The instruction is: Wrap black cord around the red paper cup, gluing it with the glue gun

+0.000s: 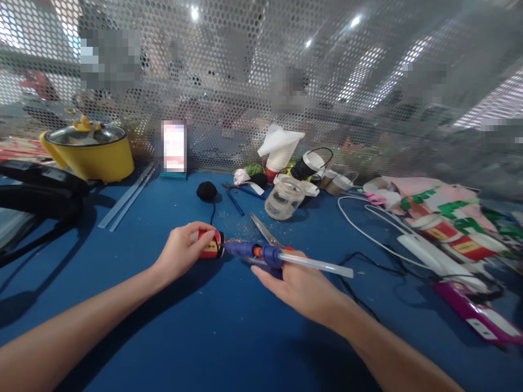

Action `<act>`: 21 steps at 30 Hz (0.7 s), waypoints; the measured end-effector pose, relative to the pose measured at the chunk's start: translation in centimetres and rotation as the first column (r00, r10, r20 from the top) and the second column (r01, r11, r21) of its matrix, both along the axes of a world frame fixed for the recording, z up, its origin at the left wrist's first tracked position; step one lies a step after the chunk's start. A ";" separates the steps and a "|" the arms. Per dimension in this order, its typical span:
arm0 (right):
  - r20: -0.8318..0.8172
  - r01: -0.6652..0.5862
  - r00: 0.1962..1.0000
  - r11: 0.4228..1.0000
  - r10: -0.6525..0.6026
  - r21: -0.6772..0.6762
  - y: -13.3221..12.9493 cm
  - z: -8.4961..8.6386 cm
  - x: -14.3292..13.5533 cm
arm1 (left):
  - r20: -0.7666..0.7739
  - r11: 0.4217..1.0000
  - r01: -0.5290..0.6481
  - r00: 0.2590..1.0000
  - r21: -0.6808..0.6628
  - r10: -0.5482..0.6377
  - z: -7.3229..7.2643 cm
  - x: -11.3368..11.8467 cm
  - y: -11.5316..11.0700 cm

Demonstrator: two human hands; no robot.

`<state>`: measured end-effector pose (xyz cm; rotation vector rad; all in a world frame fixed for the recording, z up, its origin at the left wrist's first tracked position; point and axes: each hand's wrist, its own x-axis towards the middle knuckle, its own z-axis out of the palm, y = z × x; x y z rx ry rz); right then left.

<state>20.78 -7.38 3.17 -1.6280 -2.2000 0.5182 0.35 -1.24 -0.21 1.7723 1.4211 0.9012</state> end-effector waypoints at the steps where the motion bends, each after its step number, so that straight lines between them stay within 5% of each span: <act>1: 0.002 0.007 1.000 1.000 -0.007 0.002 0.1 0.1 0.0 | -0.004 1.000 0.002 1.000 0.001 -0.002 0.0 0.0 0.0; 9: 0.015 0.053 0.999 0.992 -0.051 -0.114 0.2 0.6 -0.3 | -0.023 0.999 0.019 1.000 0.043 -0.018 -0.2 0.0 -0.2; 21: 0.000 0.080 0.997 0.991 -0.081 -0.107 0.3 0.5 -0.6 | -0.043 0.997 0.025 0.999 0.067 -0.023 -0.1 0.0 -0.3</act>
